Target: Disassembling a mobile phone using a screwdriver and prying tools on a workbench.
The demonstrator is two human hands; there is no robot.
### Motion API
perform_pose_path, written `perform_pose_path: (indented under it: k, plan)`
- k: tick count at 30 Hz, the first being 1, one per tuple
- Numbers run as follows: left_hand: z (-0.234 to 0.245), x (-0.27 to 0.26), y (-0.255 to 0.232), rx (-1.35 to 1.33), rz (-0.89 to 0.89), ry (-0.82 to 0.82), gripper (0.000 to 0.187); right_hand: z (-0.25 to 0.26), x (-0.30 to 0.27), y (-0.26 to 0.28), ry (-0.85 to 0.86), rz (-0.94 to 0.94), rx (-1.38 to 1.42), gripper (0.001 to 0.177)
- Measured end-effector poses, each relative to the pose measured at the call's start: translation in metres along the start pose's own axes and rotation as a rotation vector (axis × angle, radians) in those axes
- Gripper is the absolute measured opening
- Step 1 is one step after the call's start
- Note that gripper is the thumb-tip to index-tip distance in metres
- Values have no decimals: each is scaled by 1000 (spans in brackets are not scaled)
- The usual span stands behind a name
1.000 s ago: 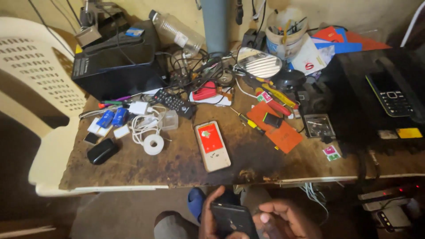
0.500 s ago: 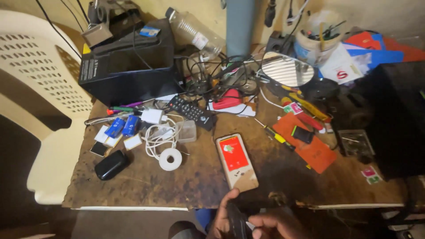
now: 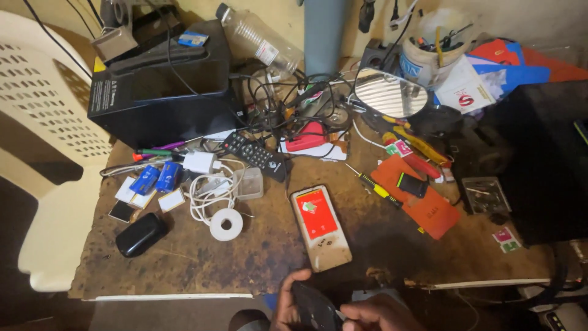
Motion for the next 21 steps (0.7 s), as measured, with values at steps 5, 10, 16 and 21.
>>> perform_pose_path:
  k: [5, 10, 16, 21]
  plan:
    - [8, 1, 2, 30, -26, 104, 104, -1, -24, 28, -313, -143, -1, 35]
    - [-3, 4, -3, 63, -72, 180, 101, 3, -21, 37, -383, -189, -64, 34]
    - [-19, 3, -3, 36, -113, 51, 97, 4, -18, 41, -381, -298, -41, 36]
    - [-25, 2, -2, 113, -191, 6, 100, 7, -14, 49, -245, -314, -171, 42]
Point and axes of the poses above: each hand's wrist, its own x-axis towards the middle knuckle, its own z-axis out of the back of the hand, y = z × x, the point moved 2 cm from there along x, towards the middle knuckle, and after that the axes turned 14 degrees about -x, right-handed, at the moved point
